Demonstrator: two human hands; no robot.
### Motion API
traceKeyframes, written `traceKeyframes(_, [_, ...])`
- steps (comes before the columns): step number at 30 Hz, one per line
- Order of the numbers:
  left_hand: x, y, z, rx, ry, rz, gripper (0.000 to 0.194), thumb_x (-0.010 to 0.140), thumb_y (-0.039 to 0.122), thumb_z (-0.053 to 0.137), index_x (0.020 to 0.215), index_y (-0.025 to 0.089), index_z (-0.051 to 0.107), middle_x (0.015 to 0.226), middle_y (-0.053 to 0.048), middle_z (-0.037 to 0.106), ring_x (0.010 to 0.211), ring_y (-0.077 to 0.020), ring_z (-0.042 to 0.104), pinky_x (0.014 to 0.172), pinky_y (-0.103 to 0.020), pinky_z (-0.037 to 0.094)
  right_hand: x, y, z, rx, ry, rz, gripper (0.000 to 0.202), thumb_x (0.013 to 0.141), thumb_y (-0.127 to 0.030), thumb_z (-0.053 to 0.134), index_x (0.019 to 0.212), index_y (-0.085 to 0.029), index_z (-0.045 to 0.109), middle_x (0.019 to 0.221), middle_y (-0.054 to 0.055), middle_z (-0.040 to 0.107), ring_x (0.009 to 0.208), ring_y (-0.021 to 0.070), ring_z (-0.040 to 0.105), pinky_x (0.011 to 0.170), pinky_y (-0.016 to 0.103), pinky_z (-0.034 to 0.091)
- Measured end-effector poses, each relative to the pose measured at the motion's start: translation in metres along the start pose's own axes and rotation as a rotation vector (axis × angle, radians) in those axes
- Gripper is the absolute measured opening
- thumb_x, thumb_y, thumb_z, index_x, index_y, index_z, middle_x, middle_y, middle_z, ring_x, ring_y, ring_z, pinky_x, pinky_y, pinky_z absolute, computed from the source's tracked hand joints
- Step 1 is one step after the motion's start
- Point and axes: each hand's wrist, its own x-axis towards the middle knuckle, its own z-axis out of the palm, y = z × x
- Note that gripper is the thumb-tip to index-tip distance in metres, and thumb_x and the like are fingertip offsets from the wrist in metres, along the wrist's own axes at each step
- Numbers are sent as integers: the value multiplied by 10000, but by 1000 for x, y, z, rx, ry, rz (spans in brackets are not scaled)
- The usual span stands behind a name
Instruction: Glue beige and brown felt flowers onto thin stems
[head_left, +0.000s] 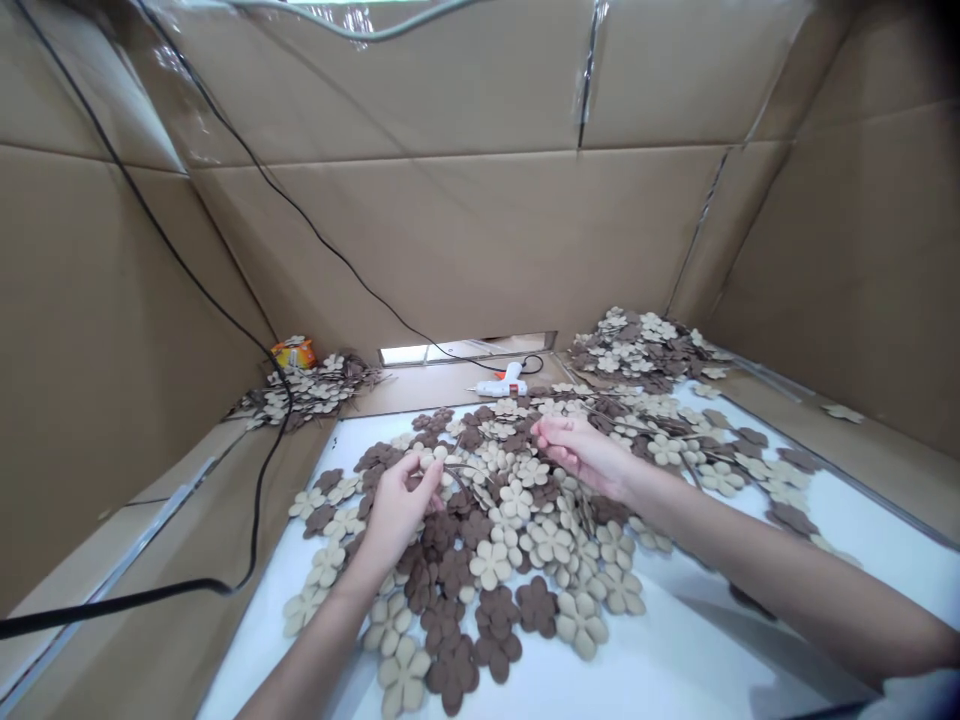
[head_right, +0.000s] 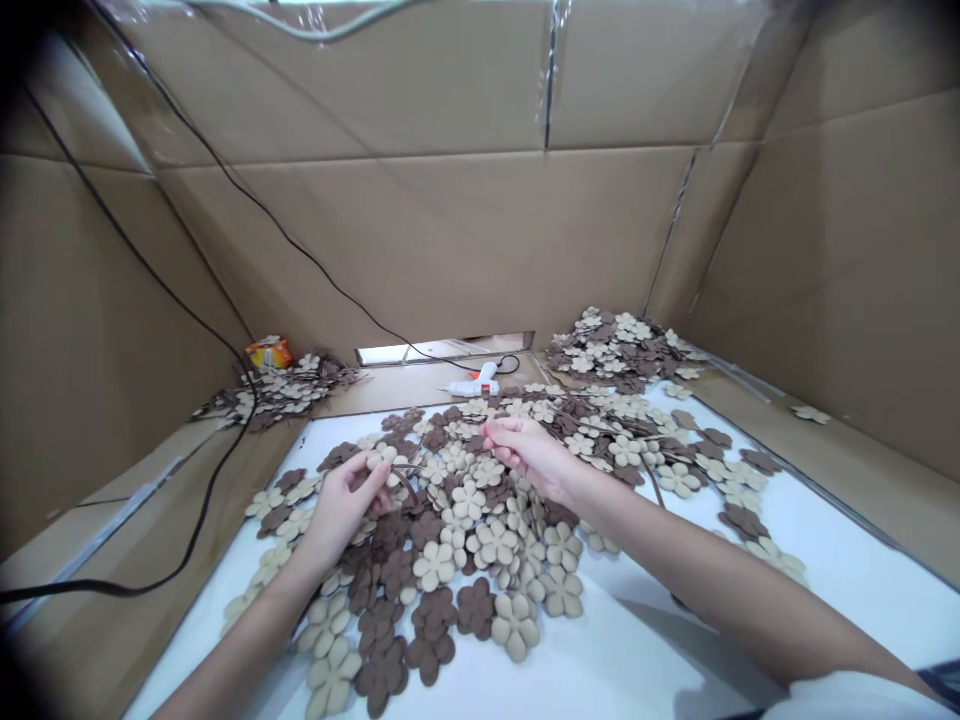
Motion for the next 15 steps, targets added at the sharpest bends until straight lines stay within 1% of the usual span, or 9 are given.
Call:
traceKeyframes(3, [0, 0, 0, -7, -6, 17, 288, 802, 436, 573, 673, 191, 490, 464, 56, 543, 435, -127, 553, 469, -214, 413, -5, 8, -4, 63, -19, 2, 265, 681, -323, 734, 701, -165, 521, 501, -81, 431, 363, 11, 289, 302, 108, 177])
traceKeyframes(6, [0, 0, 1, -1, -9, 31, 283, 795, 439, 578, 686, 187, 510, 459, 52, 546, 429, -133, 554, 460, -219, 422, -6, 19, -8, 92, -44, -1, 369, 717, -442, 687, 643, -180, 438, 482, -81, 393, 356, 23, 270, 313, 130, 149])
traceKeyframes(9, [-1, -2, 2, 12, -5, 42, 282, 801, 442, 566, 690, 188, 519, 460, 51, 547, 427, -134, 551, 461, -220, 426, -7, 28, -10, 110, -56, -29, 437, 762, -520, 626, 601, -180, 402, 444, -81, 362, 353, 31, 266, 333, 145, 188])
traceKeyframes(11, [-1, -3, 3, 23, 0, 45, 272, 809, 437, 558, 700, 191, 520, 454, 56, 539, 426, -133, 549, 468, -221, 425, -8, 31, -11, 113, -48, -73, 474, 778, -552, 596, 572, -175, 395, 427, -76, 365, 359, 33, 294, 355, 149, 246])
traceKeyframes(13, [-2, -3, 4, 34, 3, 45, 261, 811, 425, 560, 699, 194, 514, 452, 60, 532, 429, -132, 548, 475, -220, 421, -10, 30, -12, 80, -40, -107, 471, 756, -564, 617, 578, -166, 440, 457, -58, 438, 395, 34, 377, 394, 144, 322])
traceKeyframes(15, [-3, -1, 5, 42, 0, 43, 261, 809, 417, 567, 688, 194, 506, 455, 60, 529, 434, -131, 549, 476, -219, 417, -12, 29, -12, 28, -42, -98, 425, 705, -539, 683, 625, -156, 517, 539, -33, 536, 458, 37, 468, 445, 137, 391])
